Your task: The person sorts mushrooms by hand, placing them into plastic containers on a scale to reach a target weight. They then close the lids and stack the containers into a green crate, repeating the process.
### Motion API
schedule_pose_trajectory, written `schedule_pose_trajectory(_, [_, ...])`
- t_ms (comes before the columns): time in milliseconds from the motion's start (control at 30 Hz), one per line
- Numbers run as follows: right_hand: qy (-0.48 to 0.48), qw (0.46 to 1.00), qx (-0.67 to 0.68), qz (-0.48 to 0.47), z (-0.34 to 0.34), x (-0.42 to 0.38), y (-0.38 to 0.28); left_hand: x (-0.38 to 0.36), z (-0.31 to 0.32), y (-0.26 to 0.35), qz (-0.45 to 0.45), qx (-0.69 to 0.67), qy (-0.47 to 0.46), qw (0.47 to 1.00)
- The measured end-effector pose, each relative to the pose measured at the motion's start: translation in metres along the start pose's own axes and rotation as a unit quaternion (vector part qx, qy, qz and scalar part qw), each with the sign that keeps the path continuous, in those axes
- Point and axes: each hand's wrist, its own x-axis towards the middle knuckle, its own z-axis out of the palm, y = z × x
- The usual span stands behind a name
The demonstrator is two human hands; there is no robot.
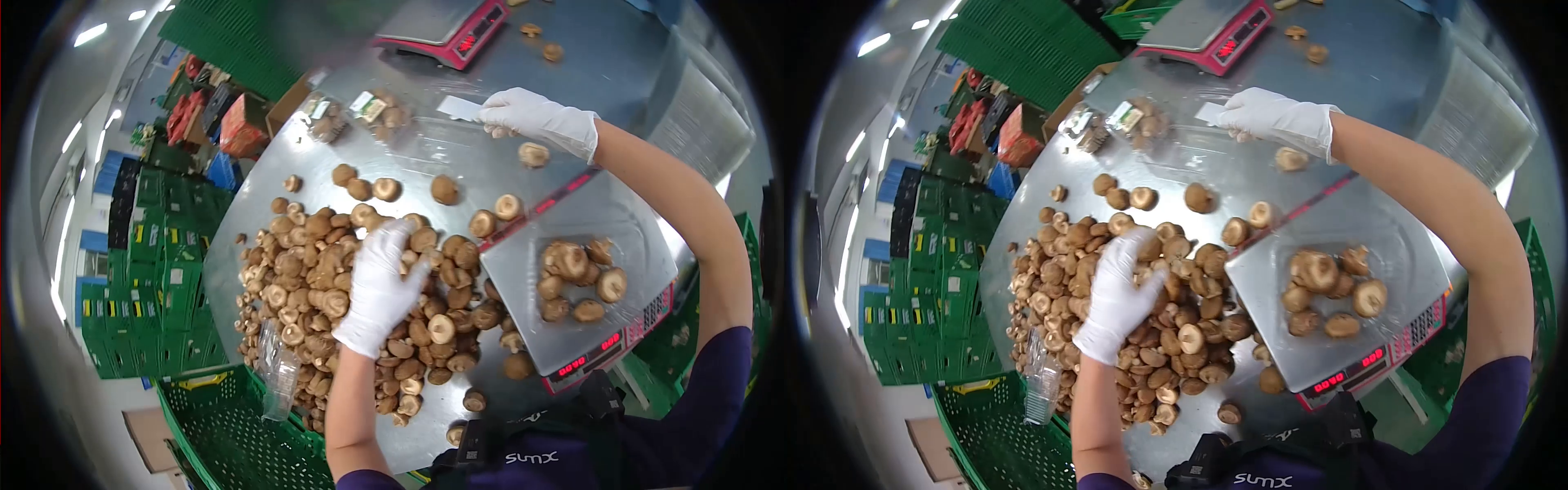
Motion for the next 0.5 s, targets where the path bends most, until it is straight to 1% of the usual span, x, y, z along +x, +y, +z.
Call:
schedule_pose_trajectory(33, [0.012, 0.999, -0.037, -0.038, 0.005, 0.013, -0.003, 0.0, -0.005, -0.024, -0.031, 0.038, 0.047, 0.998])
schedule_pose_trajectory(67, [0.026, 0.994, -0.073, -0.075, 0.014, 0.03, -0.004, 0.011, -0.015, -0.04, -0.109, 0.013, 0.037, 0.993])
schedule_pose_trajectory(100, [0.041, 0.987, -0.111, -0.112, 0.023, 0.048, -0.004, 0.023, -0.016, -0.069, -0.141, -0.031, 0.045, 0.988])
schedule_pose_trajectory(133, [0.051, 0.977, -0.15, -0.145, 0.034, 0.066, 0.0, 0.038, -0.014, -0.092, -0.191, -0.113, 0.066, 0.973])
schedule_pose_trajectory(167, [0.062, 0.964, -0.188, -0.178, 0.046, 0.087, 0.005, 0.056, -0.009, -0.116, -0.226, -0.158, 0.076, 0.958])
schedule_pose_trajectory(200, [0.074, 0.948, -0.226, -0.212, 0.053, 0.104, 0.001, 0.076, 0.0, -0.129, -0.254, -0.163, 0.1, 0.948])
schedule_pose_trajectory(233, [0.083, 0.947, -0.239, -0.199, 0.065, 0.108, -0.008, 0.096, 0.006, -0.137, -0.287, -0.179, 0.105, 0.935])
schedule_pose_trajectory(267, [0.066, 0.936, -0.291, -0.189, 0.072, 0.116, -0.015, 0.111, -0.004, -0.116, -0.344, -0.189, 0.096, 0.915])
schedule_pose_trajectory(300, [0.056, 0.931, -0.306, -0.194, 0.08, 0.123, -0.016, 0.13, 0.018, -0.147, -0.334, -0.206, 0.104, 0.914])
schedule_pose_trajectory(333, [0.043, 0.925, -0.322, -0.197, 0.089, 0.129, -0.017, 0.155, 0.06, -0.194, -0.338, -0.271, 0.14, 0.89])
schedule_pose_trajectory(367, [0.005, 0.917, -0.357, -0.179, 0.095, 0.127, -0.023, 0.172, 0.064, -0.195, -0.391, -0.257, 0.118, 0.876])
schedule_pose_trajectory(400, [-0.033, 0.905, -0.394, -0.158, 0.1, 0.126, -0.029, 0.189, 0.089, -0.22, -0.397, -0.259, 0.137, 0.87])
schedule_pose_trajectory(433, [-0.059, 0.884, -0.434, -0.163, 0.102, 0.134, -0.021, 0.194, 0.078, -0.199, -0.398, -0.305, 0.132, 0.855])
schedule_pose_trajectory(467, [-0.082, 0.862, -0.48, -0.138, 0.102, 0.142, -0.016, 0.214, 0.113, -0.23, -0.417, -0.364, 0.144, 0.82])
schedule_pose_trajectory(500, [-0.104, 0.838, -0.523, -0.113, 0.101, 0.148, -0.011, 0.228, 0.126, -0.24, -0.444, -0.349, 0.143, 0.813])
